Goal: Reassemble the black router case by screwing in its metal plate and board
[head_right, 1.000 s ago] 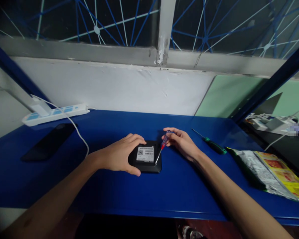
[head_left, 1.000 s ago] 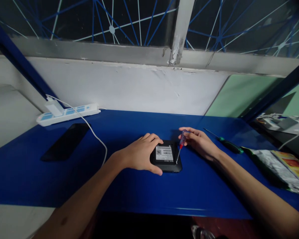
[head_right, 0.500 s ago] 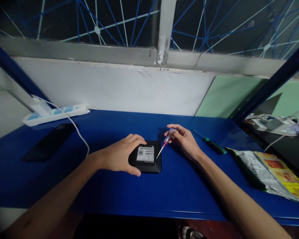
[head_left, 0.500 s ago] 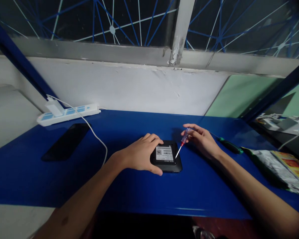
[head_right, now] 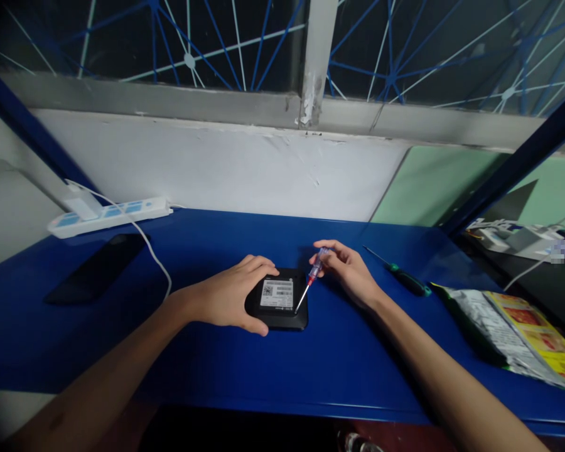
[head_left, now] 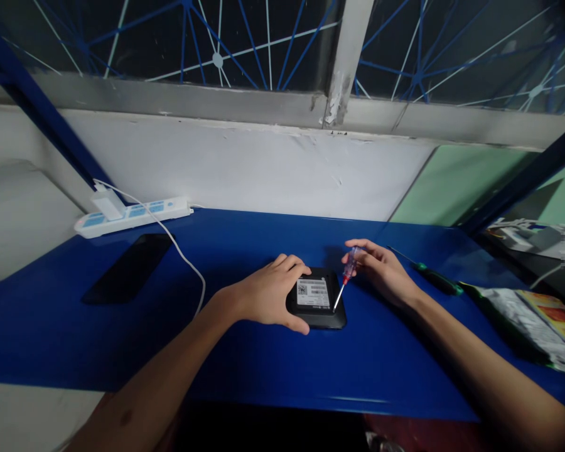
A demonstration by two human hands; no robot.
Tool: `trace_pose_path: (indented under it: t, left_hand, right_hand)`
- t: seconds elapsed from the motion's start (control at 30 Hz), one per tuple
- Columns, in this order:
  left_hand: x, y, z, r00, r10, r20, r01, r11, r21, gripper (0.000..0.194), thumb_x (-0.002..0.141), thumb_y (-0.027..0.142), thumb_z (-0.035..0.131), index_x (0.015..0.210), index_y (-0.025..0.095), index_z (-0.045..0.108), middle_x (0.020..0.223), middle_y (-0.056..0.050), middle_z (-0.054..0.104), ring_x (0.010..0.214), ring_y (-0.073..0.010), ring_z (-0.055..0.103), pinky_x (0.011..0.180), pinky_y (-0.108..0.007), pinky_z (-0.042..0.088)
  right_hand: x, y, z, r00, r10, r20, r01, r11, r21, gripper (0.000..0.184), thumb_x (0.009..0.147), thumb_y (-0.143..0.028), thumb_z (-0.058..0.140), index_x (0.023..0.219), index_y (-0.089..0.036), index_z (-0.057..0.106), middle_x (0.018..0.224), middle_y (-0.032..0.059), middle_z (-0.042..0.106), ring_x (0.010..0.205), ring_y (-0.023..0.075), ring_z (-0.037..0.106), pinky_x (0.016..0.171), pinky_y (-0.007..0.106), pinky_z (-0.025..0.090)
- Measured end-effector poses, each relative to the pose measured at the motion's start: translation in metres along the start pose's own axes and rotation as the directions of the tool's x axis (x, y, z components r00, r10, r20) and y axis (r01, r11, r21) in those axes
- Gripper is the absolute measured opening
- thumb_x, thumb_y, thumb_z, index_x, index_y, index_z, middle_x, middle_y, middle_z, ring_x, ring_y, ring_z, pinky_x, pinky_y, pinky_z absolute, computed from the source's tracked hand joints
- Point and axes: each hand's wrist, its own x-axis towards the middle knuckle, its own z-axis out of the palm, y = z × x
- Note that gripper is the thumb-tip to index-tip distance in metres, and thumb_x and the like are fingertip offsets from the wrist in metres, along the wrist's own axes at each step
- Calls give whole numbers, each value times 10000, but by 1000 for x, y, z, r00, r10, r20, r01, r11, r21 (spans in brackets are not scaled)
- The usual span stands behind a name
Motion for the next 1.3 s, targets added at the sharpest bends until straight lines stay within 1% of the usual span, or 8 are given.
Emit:
trace_pose_path:
  t: [0.2, 0.4, 0.53, 0.63, 0.73, 0.97, 1.17, 1.3]
  left_hand:
    - [1, 0, 0, 1000, 8, 14, -8, 1000, 7, 923, 599, 635, 791, 1347, 205, 464, 1333, -111, 461, 1260, -345, 401, 1074, -511, 392]
    - [0, 1, 0, 1000, 4, -1, -4, 1000, 8, 896, 623, 617, 781, 1355, 208, 468, 1340, -111, 466, 1264, -347, 409, 1078, -510, 391]
    - [-2, 5, 2, 1000, -13, -5, 13, 999, 29, 912, 626, 612, 762, 1391, 219, 458, 1358, -117, 458, 1285, -363, 404, 1073, -524, 407]
    - [-5, 11, 4, 999, -28, 27, 27, 999, 37, 940, 631, 596, 756, 1421, 200, 437, 1409, -136, 433, 1334, -387, 370, 1075, -531, 415]
    - [-6, 18, 7, 999, -6, 35, 5, 999, 53, 908, 637, 562, 750, 1414, 205, 444, 1427, -134, 433, 1350, -387, 370, 1067, -528, 428]
    - [-5, 24, 12, 999, -5, 33, 1, 995, 103, 913, 640, 561, 764, 1403, 169, 453, 1431, -157, 434, 1311, -373, 425, 1027, -506, 473]
    - [-6, 23, 13, 1000, 7, 12, -8, 993, 115, 891, 662, 577, 746, 1395, 161, 457, 1432, -161, 443, 1315, -377, 420, 1037, -517, 461]
    - [-6, 22, 13, 1000, 15, 15, -17, 991, 132, 911, 655, 602, 769, 1394, 175, 450, 1417, -148, 449, 1303, -361, 426, 1040, -493, 457]
  right_hand:
    - [2, 0, -2, 999, -24, -24, 23, 999, -40, 309, 810, -377, 740, 1063, -215, 667, 855, 38, 751, 650, 141, 621, 669, 335, 501]
    - [3, -3, -1, 990, -70, -121, 72, 997, 8, 319, 760, -405, 791, 1007, -233, 686, 818, 18, 748, 635, 142, 644, 652, 327, 529]
    - [8, 4, -4, 956, -150, -254, 169, 984, 53, 283, 769, -380, 799, 995, -257, 683, 877, 16, 773, 681, 142, 681, 735, 337, 565]
    - [12, 11, -4, 936, -172, -308, 202, 977, 68, 283, 752, -379, 825, 956, -263, 666, 955, 16, 791, 779, 153, 724, 842, 349, 578]
    - [14, 17, 3, 944, -151, -292, 172, 984, 47, 317, 727, -397, 850, 925, -251, 650, 991, 20, 796, 813, 161, 741, 885, 364, 586]
    - [18, 23, 28, 969, -98, -225, 109, 993, 40, 373, 699, -413, 864, 917, -225, 627, 1029, 44, 799, 840, 165, 751, 879, 346, 596]
    - [23, 25, 31, 975, -94, -202, 99, 995, 17, 378, 702, -417, 862, 927, -228, 625, 1022, 36, 802, 823, 160, 753, 867, 337, 598]
    - [21, 26, 31, 981, -114, -156, 113, 993, -15, 355, 723, -416, 849, 931, -233, 627, 1059, 35, 796, 887, 168, 753, 886, 328, 589]
